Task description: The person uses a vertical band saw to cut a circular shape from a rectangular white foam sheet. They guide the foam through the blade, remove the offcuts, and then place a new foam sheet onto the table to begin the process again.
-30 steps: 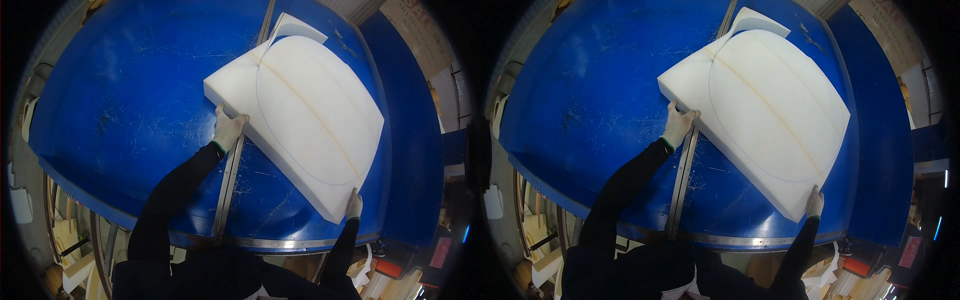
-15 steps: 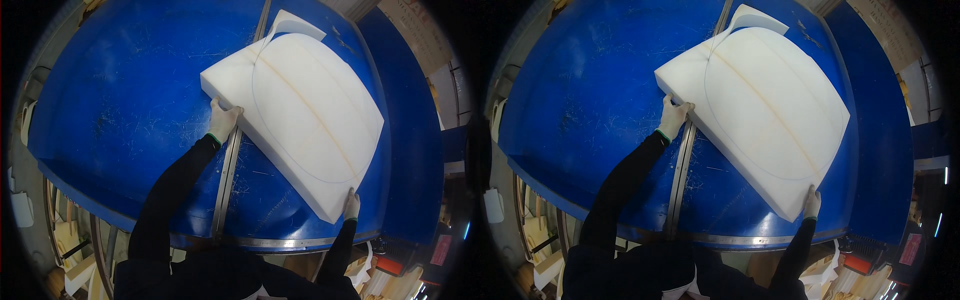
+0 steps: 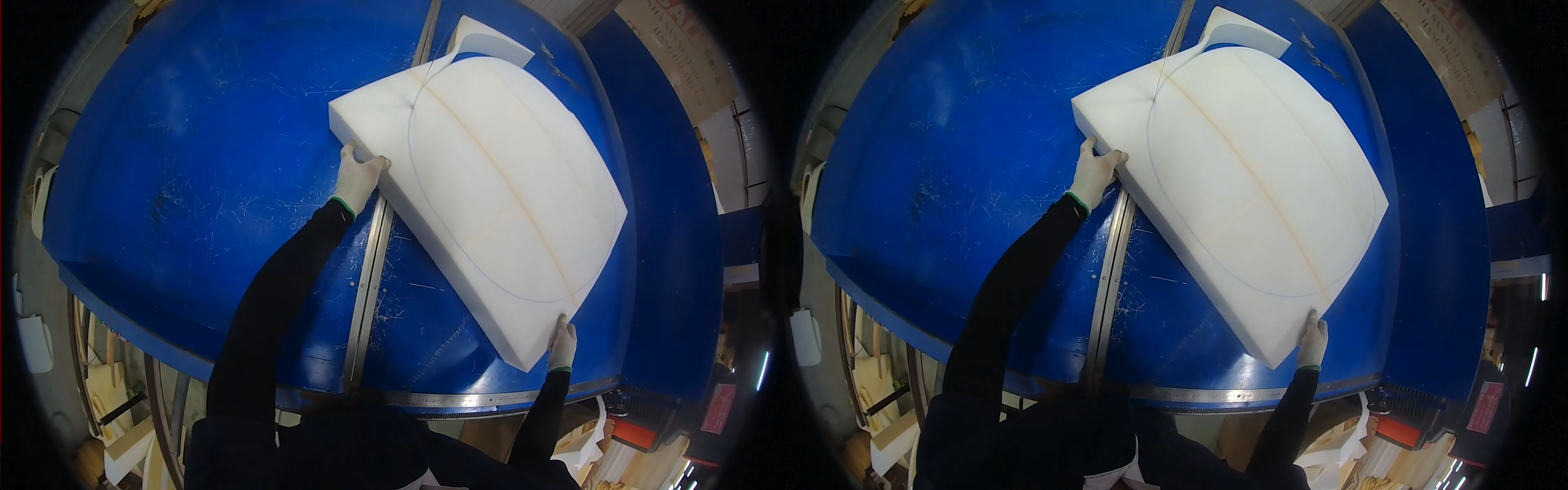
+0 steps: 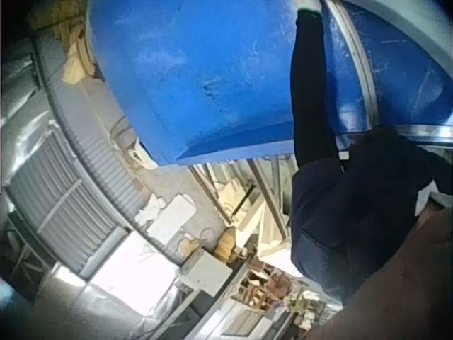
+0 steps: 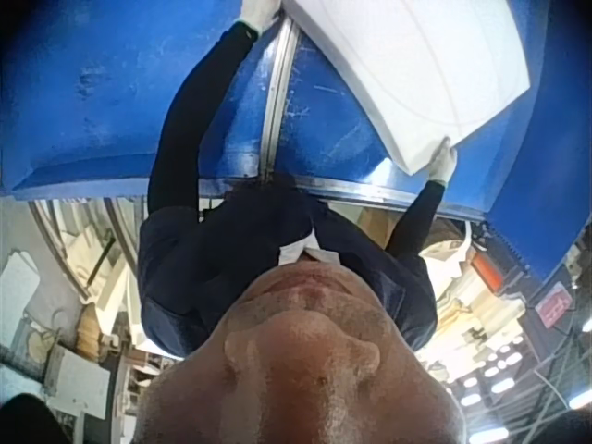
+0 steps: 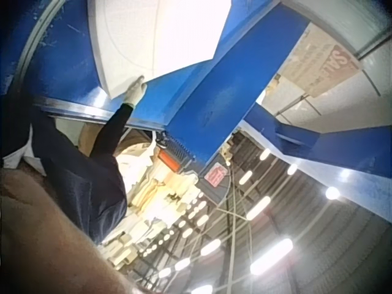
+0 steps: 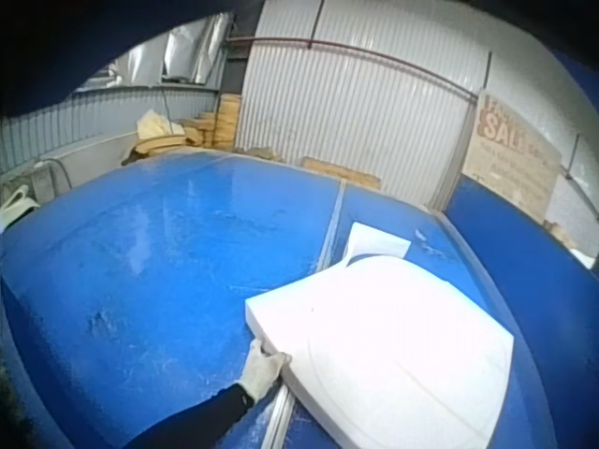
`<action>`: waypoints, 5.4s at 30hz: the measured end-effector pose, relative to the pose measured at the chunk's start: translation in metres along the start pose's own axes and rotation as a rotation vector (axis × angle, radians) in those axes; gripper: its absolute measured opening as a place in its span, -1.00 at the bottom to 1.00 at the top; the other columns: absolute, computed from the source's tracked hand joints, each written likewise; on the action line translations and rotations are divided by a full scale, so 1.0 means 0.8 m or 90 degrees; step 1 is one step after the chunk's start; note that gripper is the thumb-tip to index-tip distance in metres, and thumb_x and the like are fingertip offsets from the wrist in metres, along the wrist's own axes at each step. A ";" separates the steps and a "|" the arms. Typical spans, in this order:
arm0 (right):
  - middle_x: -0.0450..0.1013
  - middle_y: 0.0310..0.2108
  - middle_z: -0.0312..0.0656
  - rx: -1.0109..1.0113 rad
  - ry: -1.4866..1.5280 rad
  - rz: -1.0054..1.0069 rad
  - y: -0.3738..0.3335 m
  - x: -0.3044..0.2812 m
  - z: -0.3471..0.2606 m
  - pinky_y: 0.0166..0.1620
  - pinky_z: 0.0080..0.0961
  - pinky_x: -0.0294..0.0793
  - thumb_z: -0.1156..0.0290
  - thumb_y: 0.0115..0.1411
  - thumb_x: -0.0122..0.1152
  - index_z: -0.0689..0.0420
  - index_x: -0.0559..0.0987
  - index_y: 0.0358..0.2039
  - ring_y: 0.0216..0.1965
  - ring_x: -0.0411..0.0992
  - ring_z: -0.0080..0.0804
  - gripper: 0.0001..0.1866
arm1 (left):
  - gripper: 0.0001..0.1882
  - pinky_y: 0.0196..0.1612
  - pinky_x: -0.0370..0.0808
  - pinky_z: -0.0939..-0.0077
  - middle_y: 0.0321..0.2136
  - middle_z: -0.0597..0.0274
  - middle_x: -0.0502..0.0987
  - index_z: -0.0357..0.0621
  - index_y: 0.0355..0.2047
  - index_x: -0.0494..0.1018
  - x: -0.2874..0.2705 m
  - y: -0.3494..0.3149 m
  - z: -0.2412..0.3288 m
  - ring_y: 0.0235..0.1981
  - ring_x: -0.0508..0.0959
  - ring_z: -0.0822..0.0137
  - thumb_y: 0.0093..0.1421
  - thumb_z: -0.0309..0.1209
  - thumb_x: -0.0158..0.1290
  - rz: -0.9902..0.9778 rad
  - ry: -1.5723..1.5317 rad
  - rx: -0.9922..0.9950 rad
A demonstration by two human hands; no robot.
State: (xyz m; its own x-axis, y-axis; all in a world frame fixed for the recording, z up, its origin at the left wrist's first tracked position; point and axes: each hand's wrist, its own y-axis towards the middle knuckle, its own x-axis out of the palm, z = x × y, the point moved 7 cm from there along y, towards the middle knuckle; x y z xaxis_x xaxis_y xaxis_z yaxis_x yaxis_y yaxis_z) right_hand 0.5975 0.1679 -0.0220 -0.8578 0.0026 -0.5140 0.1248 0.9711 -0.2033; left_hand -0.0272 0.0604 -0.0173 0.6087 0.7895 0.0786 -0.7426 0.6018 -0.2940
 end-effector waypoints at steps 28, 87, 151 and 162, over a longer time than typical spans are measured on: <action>0.37 -0.45 -0.33 0.069 0.098 -0.065 -0.072 0.058 -0.021 -0.45 -0.56 0.47 0.08 0.44 0.10 0.13 0.43 -0.35 -0.47 0.37 -0.59 -0.64 | -0.07 -0.01 0.53 0.36 0.00 -0.23 0.52 -0.43 0.37 0.08 0.014 0.097 0.025 -0.07 0.60 0.10 0.05 -0.38 0.26 -0.031 0.013 0.036; 0.53 -0.01 -0.01 0.093 0.227 -0.094 0.120 0.022 -0.008 -0.12 -0.11 0.65 0.08 0.45 0.07 0.27 0.43 0.04 -0.07 0.58 -0.15 -0.54 | 0.01 0.07 0.53 0.35 0.04 -0.24 0.48 -0.40 0.37 -0.01 0.073 -0.043 0.013 0.00 0.59 0.06 0.00 -0.38 0.30 -0.098 0.096 -0.002; 0.42 -0.53 -0.23 0.105 0.225 0.063 0.094 -0.016 0.005 -0.53 -0.42 0.45 0.08 0.41 0.14 0.18 0.48 -0.28 -0.59 0.42 -0.40 -0.63 | -0.38 -0.26 0.60 0.38 -0.29 -0.11 0.61 -0.54 -0.10 0.37 0.042 -0.099 0.000 -0.33 0.66 0.19 0.07 -0.22 0.33 -0.051 0.233 -0.038; 0.49 -0.41 -0.15 0.118 0.263 0.054 0.066 -0.009 0.007 -0.48 -0.39 0.52 0.11 0.41 0.14 0.21 0.46 -0.19 -0.50 0.48 -0.34 -0.64 | -0.40 -0.24 0.61 0.33 -0.28 -0.11 0.61 -0.48 -0.11 0.39 0.038 -0.083 0.002 -0.30 0.66 0.15 0.03 -0.22 0.34 -0.017 0.244 -0.033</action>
State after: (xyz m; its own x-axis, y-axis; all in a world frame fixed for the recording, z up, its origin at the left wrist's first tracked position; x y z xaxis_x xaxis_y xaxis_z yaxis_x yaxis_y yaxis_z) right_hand 0.6132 0.2179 -0.0333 -0.9628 0.2119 -0.1678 0.2583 0.9041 -0.3404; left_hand 0.0403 0.0446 0.0060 0.6947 0.6659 -0.2719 -0.7163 0.6062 -0.3455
